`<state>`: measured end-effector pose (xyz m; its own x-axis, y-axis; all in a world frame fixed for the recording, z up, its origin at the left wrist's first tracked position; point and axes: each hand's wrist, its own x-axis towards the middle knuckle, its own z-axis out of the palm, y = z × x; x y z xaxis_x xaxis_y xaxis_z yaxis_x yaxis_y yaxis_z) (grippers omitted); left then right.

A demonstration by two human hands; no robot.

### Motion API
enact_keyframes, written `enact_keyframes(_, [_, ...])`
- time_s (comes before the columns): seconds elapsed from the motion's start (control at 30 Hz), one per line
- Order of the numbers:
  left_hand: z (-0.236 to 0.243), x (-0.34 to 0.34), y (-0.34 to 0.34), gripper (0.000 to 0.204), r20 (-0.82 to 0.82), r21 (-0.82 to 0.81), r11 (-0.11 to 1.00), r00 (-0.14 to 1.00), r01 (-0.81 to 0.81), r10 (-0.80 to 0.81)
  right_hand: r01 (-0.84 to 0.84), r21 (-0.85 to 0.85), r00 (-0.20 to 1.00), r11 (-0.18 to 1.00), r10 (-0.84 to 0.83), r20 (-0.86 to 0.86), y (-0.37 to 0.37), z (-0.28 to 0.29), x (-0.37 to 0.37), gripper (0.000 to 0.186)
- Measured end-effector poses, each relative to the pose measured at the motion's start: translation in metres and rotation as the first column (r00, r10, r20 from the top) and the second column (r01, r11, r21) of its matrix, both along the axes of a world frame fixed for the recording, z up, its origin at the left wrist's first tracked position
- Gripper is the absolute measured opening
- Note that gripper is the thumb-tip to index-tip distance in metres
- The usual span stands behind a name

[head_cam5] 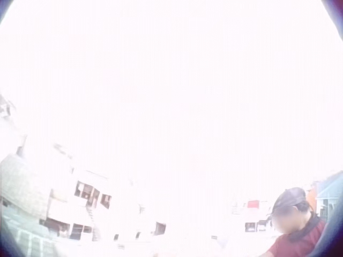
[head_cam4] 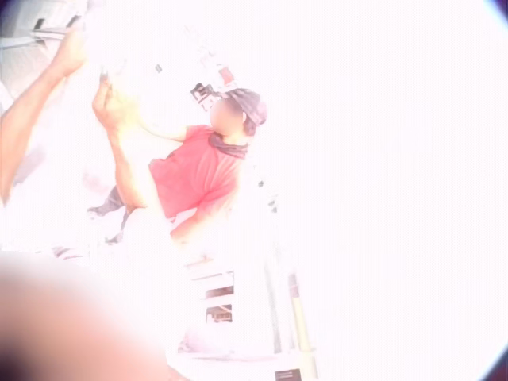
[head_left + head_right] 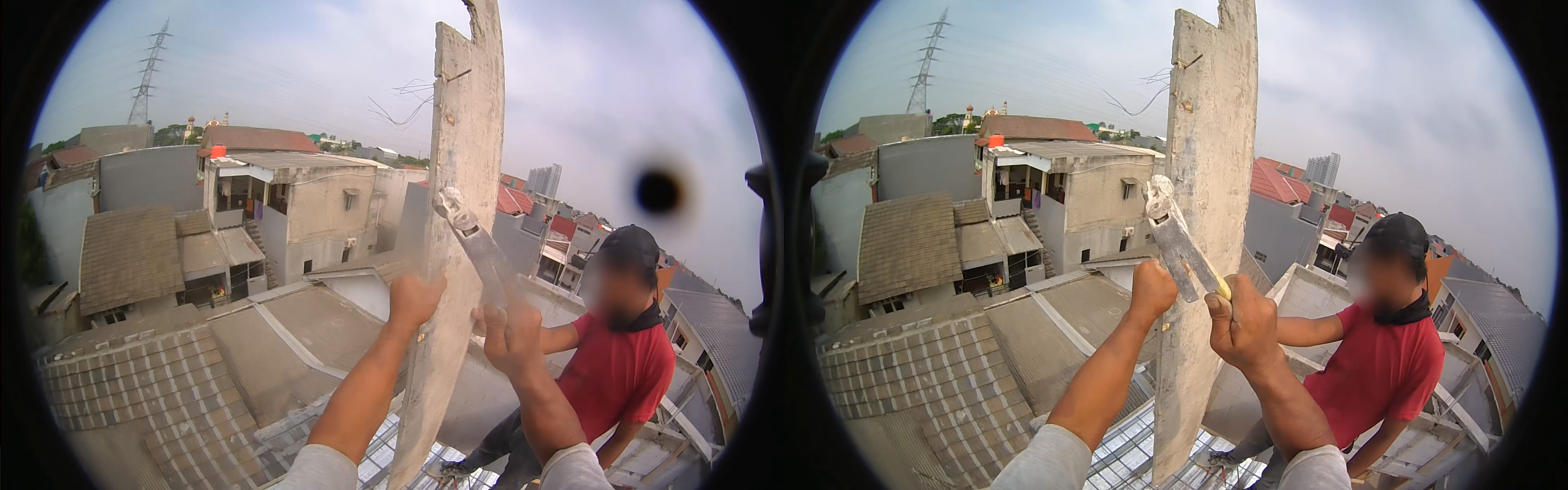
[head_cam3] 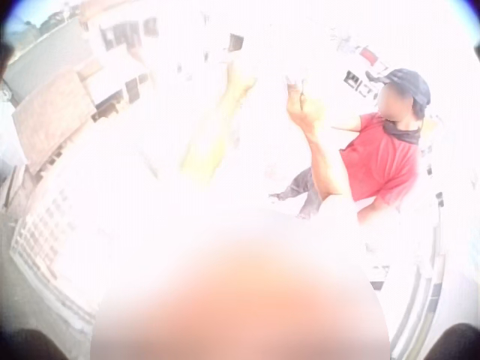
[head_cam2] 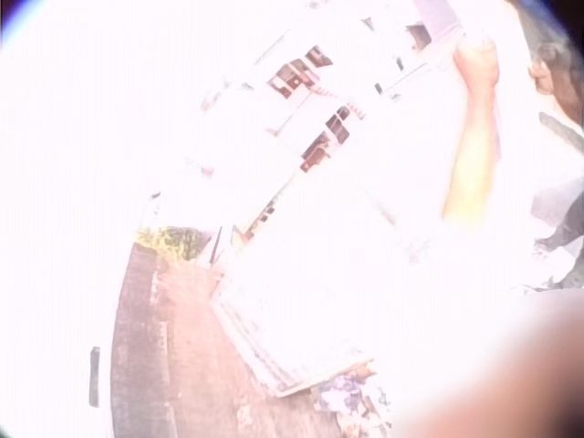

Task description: The person lifts a large white panel onto a metal roof frame and secures it by hammering nails along its edges. A coworker assists by holding the panel and also hammering nails. The panel is aligned and fastened to the roof structure.

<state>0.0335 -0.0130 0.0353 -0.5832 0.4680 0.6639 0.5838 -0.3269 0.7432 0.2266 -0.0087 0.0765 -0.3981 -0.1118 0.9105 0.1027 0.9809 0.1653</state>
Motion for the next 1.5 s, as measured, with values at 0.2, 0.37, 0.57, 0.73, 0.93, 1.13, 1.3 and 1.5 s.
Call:
enact_keyframes(0.2, [-0.003, 0.004, -0.004, 0.049, 0.019, 0.002, 1.0, 1.0, 0.007, -0.008, -0.371, -0.091, 0.925, 0.924, 0.359, -0.124, -0.007, -0.01, 0.018, 0.041])
enact_keyframes(0.37, [0.0, 0.008, -0.006, 0.044, -0.033, 0.058, 0.998, 0.999, -0.028, 0.03, 0.252, 0.073, 0.968, 0.965, -0.252, -0.016, 0.004, 0.003, 0.004, 0.029])
enact_keyframes(0.57, [-0.007, 0.003, 0.002, 0.041, -0.065, 0.032, 0.993, 0.991, -0.118, 0.12, -0.167, -0.179, 0.954, 0.969, 0.114, -0.277, -0.025, -0.005, 0.023, 0.051])
enact_keyframes(0.73, [-0.008, 0.002, 0.002, 0.041, -0.062, 0.157, 0.983, 0.992, -0.097, 0.108, -0.332, 0.035, 0.898, 0.943, 0.327, -0.295, -0.015, -0.016, 0.005, 0.044])
enact_keyframes(0.93, [-0.005, 0.005, -0.008, 0.043, 0.036, 0.157, 0.988, 0.999, 0.01, -0.016, 0.001, -0.155, 0.994, 0.988, -0.018, -0.106, -0.019, 0.002, 0.012, 0.028])
enact_keyframes(1.13, [-0.008, -0.001, 0.002, 0.037, -0.047, 0.025, 0.996, 0.995, -0.082, 0.083, -0.536, 0.003, 0.73, 0.844, 0.465, -0.5, -0.041, -0.01, 0.007, 0.045])
enact_keyframes(1.3, [-0.013, 0.007, -0.013, 0.035, -0.03, 0.04, 0.999, 0.999, 0.021, -0.02, 0.109, -0.566, 0.993, 0.817, -0.111, 0.031, -0.008, -0.006, -0.029, 0.042])
enact_keyframes(1.5, [-0.007, 0.008, -0.01, 0.037, -0.041, 0.088, 0.996, 0.999, -0.009, 0.012, -0.432, -0.136, 0.86, 0.892, 0.361, -0.361, -0.028, -0.024, 0.006, 0.042])
